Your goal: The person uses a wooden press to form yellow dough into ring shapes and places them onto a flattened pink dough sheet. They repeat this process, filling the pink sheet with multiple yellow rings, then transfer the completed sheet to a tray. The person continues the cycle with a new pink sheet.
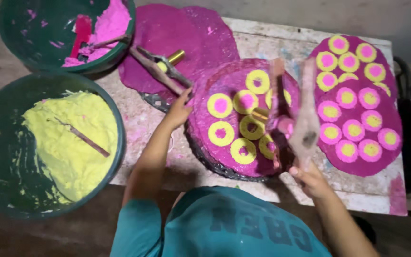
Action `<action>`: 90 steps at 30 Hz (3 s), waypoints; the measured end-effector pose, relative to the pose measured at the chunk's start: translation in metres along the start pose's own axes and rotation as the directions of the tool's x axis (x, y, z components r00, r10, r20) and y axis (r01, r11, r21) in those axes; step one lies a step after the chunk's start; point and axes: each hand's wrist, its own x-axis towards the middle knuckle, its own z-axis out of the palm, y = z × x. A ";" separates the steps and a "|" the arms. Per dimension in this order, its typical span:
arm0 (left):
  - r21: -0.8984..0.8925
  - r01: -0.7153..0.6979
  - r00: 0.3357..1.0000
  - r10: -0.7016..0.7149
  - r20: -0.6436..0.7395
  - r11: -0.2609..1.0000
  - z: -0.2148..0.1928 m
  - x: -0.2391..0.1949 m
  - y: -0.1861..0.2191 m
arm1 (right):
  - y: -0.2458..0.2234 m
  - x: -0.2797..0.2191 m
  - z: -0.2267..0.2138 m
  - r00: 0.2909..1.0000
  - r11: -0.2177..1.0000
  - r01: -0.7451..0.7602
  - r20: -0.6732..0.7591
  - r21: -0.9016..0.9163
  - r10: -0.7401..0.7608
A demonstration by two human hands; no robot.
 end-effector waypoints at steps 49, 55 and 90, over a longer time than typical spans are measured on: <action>-0.857 0.197 0.885 0.462 -0.054 -0.477 0.058 0.038 0.115 | -0.079 0.135 0.012 0.652 0.499 -0.629 -0.055 -0.596 0.756; -0.865 0.231 0.845 0.533 -0.049 -0.446 0.050 0.034 0.104 | -0.073 0.134 0.039 0.703 0.535 -0.579 -0.045 -0.616 0.710; -0.860 0.366 0.834 0.536 0.134 -0.355 0.134 -0.014 0.139 | -0.045 0.014 0.009 0.808 0.671 -0.569 -0.173 -0.475 0.563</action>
